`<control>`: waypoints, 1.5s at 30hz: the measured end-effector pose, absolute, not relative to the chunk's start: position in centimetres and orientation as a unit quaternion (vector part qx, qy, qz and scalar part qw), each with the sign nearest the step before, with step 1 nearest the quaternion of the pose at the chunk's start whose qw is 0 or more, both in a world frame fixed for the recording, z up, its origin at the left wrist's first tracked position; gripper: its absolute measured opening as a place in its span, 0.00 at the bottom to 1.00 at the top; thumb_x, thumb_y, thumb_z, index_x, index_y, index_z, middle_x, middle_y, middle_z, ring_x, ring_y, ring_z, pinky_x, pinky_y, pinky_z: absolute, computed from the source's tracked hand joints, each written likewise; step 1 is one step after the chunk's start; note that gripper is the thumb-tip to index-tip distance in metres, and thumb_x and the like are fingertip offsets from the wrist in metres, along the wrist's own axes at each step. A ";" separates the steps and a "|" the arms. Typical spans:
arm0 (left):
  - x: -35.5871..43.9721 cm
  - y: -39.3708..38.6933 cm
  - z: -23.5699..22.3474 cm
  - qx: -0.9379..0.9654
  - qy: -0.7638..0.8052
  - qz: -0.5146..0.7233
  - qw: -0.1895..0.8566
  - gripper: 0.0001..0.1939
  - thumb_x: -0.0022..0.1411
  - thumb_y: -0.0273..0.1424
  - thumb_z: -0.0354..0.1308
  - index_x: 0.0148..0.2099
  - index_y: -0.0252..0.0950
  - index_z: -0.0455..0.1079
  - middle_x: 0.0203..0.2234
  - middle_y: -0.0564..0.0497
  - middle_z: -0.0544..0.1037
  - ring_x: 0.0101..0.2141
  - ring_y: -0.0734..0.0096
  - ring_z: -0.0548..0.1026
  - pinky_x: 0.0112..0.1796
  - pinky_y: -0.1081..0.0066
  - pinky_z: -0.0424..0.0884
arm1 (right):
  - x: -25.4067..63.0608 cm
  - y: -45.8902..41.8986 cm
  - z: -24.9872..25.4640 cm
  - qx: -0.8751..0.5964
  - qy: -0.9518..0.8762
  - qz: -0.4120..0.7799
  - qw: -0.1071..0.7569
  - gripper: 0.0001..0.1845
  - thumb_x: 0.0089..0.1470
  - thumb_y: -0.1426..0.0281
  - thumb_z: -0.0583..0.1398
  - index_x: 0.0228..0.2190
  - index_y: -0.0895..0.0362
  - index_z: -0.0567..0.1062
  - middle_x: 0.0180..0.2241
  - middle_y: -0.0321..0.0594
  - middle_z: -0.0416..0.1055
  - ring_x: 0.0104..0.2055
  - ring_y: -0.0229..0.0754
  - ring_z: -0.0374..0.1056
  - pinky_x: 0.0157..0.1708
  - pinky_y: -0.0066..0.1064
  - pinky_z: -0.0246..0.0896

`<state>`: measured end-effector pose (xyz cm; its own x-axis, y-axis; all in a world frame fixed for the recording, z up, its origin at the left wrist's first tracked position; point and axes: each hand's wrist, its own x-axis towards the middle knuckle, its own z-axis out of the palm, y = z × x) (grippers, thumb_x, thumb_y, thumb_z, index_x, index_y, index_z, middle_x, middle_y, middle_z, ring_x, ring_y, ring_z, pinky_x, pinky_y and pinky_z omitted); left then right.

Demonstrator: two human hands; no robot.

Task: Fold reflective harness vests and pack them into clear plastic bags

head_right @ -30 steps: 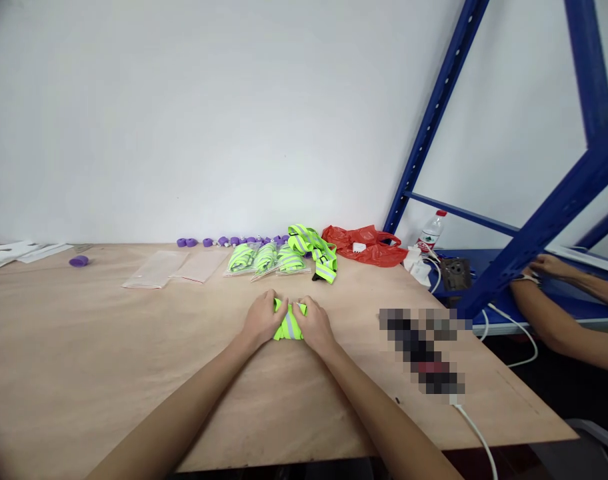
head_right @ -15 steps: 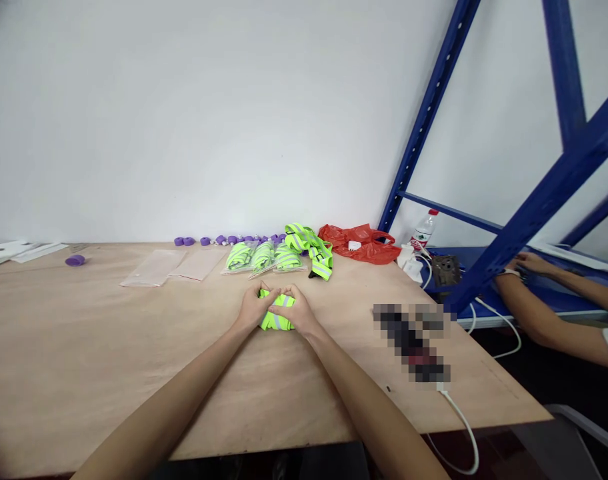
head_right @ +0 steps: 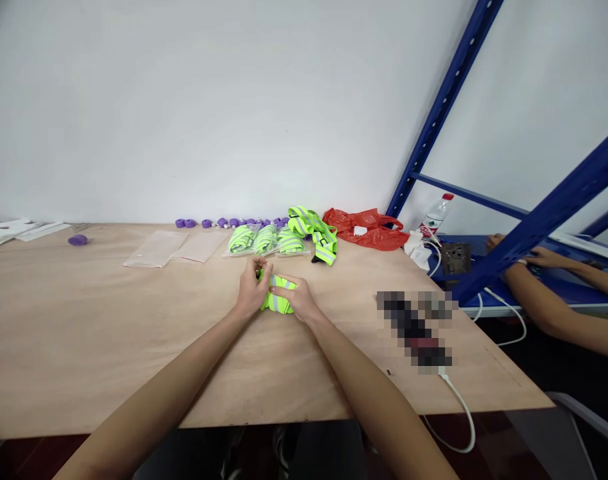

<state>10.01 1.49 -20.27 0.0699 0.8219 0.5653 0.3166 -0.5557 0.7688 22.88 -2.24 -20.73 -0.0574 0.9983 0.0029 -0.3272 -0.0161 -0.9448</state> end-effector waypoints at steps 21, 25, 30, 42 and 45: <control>-7.0 9.5 -20.8 0.622 0.727 0.290 0.015 0.32 0.56 0.27 0.52 0.63 0.25 0.59 0.64 0.25 0.59 0.66 0.33 0.53 0.61 0.33 0.44 | 24.2 -2.3 -20.2 -0.377 -0.314 0.604 0.628 0.30 0.28 0.67 0.77 0.38 0.59 0.82 0.37 0.44 0.81 0.37 0.53 0.77 0.35 0.39 0.72; -7.5 10.6 -20.9 0.609 0.745 0.271 0.010 0.26 0.56 0.26 0.53 0.58 0.29 0.67 0.60 0.29 0.68 0.64 0.37 0.59 0.61 0.34 0.45 | 24.4 -2.2 -20.4 -0.378 -0.310 0.605 0.629 0.30 0.28 0.68 0.77 0.39 0.59 0.81 0.38 0.44 0.81 0.39 0.52 0.77 0.36 0.37 0.71; -8.0 10.3 -20.5 0.586 0.753 0.299 -0.010 0.14 0.63 0.30 0.50 0.48 0.33 0.71 0.48 0.33 0.78 0.54 0.38 0.70 0.57 0.33 0.50 | 24.5 -2.4 -20.3 -0.364 -0.315 0.623 0.617 0.31 0.31 0.68 0.76 0.42 0.59 0.81 0.38 0.44 0.80 0.38 0.52 0.77 0.33 0.36 0.71; -5.4 6.5 -19.4 0.727 0.535 0.419 -0.097 0.11 0.65 0.28 0.47 0.45 0.35 0.70 0.41 0.43 0.76 0.45 0.60 0.75 0.48 0.62 0.71 | 25.1 -2.2 -20.3 -0.328 -0.308 0.651 0.611 0.27 0.34 0.68 0.75 0.41 0.57 0.82 0.41 0.45 0.80 0.39 0.53 0.77 0.35 0.37 0.72; -4.7 5.4 -18.6 0.763 0.476 0.420 -0.120 0.14 0.67 0.31 0.50 0.51 0.35 0.71 0.44 0.41 0.73 0.46 0.58 0.73 0.48 0.60 0.72 | 25.1 -2.2 -20.3 -0.328 -0.313 0.655 0.605 0.26 0.34 0.68 0.75 0.40 0.57 0.82 0.42 0.46 0.80 0.39 0.53 0.77 0.36 0.38 0.73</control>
<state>-4.72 5.45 -18.56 0.1932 0.6255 0.7560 0.8280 -0.5173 0.2164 25.10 -2.19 -20.29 -0.0535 0.9973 -0.0504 -0.5867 -0.0722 -0.8065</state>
